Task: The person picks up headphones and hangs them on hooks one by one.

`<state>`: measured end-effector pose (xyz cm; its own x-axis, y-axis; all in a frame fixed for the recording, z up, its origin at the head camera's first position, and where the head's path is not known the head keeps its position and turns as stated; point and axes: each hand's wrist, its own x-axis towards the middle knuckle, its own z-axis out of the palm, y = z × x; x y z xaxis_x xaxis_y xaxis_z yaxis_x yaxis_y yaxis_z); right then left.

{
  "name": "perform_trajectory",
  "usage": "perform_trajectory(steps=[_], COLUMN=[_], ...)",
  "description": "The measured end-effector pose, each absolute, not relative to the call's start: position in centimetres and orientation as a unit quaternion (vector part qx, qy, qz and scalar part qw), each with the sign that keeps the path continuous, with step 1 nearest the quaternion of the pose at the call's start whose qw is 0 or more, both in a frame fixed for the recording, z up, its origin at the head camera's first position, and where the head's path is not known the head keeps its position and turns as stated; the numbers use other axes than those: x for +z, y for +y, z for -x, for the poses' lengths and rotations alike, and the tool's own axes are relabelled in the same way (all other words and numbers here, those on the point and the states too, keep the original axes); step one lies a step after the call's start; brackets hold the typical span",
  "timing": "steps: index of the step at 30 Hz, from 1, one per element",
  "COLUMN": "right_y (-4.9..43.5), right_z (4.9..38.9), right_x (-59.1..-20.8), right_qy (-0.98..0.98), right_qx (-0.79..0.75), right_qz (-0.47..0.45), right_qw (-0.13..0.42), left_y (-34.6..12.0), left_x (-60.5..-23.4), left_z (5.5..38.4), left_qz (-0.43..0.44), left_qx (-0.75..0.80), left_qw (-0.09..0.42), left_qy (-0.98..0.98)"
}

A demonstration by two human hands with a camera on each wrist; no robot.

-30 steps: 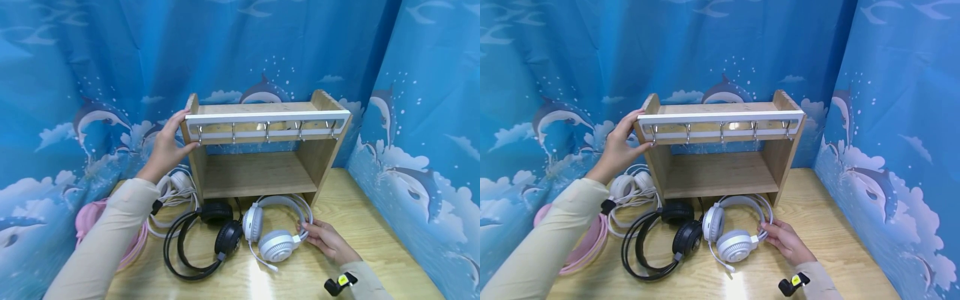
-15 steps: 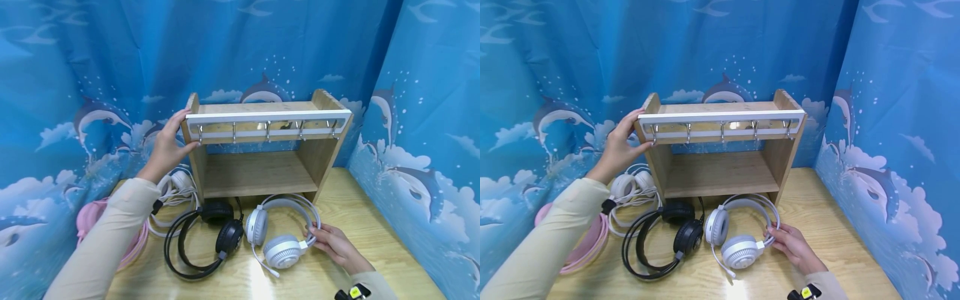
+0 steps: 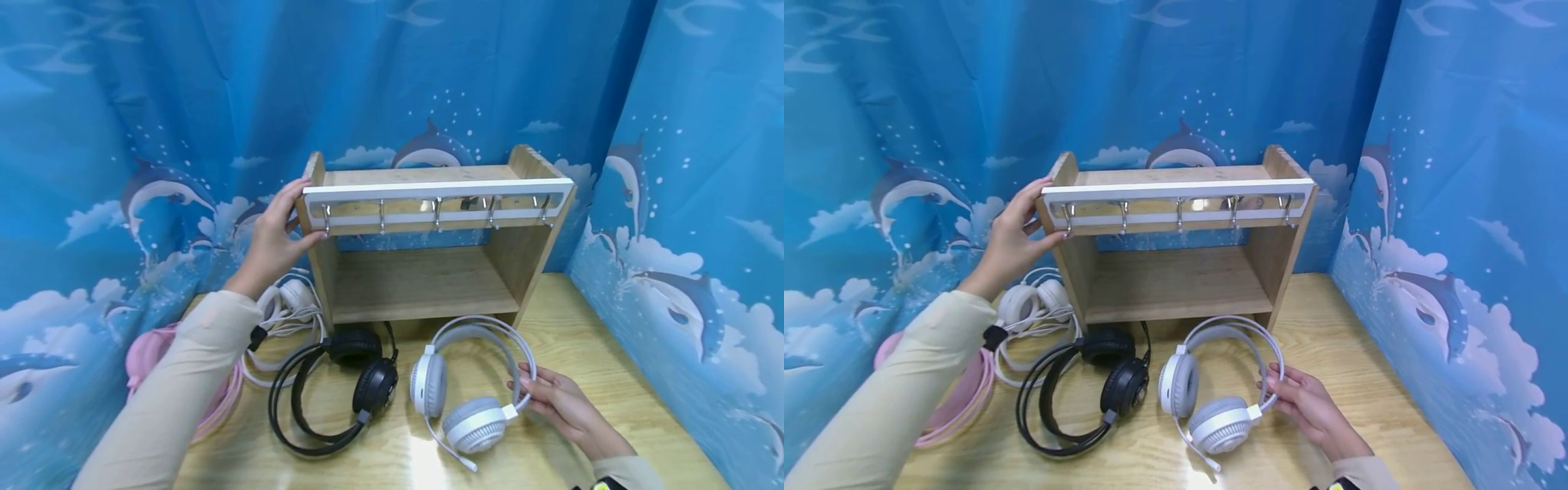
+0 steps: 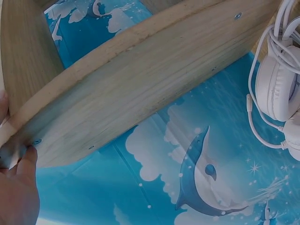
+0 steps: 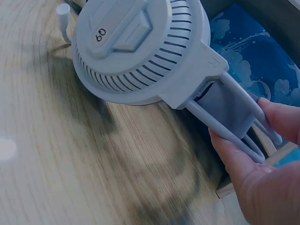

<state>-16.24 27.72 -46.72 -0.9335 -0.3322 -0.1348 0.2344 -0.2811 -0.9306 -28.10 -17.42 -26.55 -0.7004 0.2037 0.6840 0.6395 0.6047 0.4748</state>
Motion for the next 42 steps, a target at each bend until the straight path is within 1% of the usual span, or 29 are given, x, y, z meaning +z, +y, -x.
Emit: perform_trajectory(steps=[7, 14, 22, 28, 33, 38, 42], right_y=[27.8, 27.1, 26.9, 27.7, 28.6, 29.6, 30.5], right_z=[15.9, 15.9, 16.0, 16.4, 16.7, 16.9, 17.2], right_x=[-45.9, -44.3, -41.6, -39.5, -37.7, -35.9, -34.7], right_qy=[0.538, 0.596, 0.625, 0.616, 0.607, 0.612, 0.6], right_qx=[-0.821, -0.783, -0.754, -0.755, -0.755, -0.749, -0.751], right_qz=[0.084, 0.115, 0.158, 0.195, 0.233, 0.25, 0.271], right_qw=[0.173, 0.14, 0.128, 0.114, 0.081, 0.051, 0.046], left_y=[-17.5, -17.4, -17.4, -17.4, -17.5, -17.4, -17.4], left_x=[-26.5, -26.6, -26.6, -26.7, -26.7, -26.7, -26.7], left_z=[28.0, 28.1, 28.2, 28.2, 28.2, 28.2, 28.2], left_qz=[0.249, 0.25, 0.252, 0.255, 0.253, 0.251, 0.25], left_qx=[-0.372, -0.379, -0.382, -0.38, -0.38, -0.381, -0.382], left_qw=[0.296, 0.289, 0.29, 0.292, 0.292, 0.288, 0.287], left_qy=[-0.844, -0.843, -0.84, -0.84, -0.84, -0.842, -0.842])
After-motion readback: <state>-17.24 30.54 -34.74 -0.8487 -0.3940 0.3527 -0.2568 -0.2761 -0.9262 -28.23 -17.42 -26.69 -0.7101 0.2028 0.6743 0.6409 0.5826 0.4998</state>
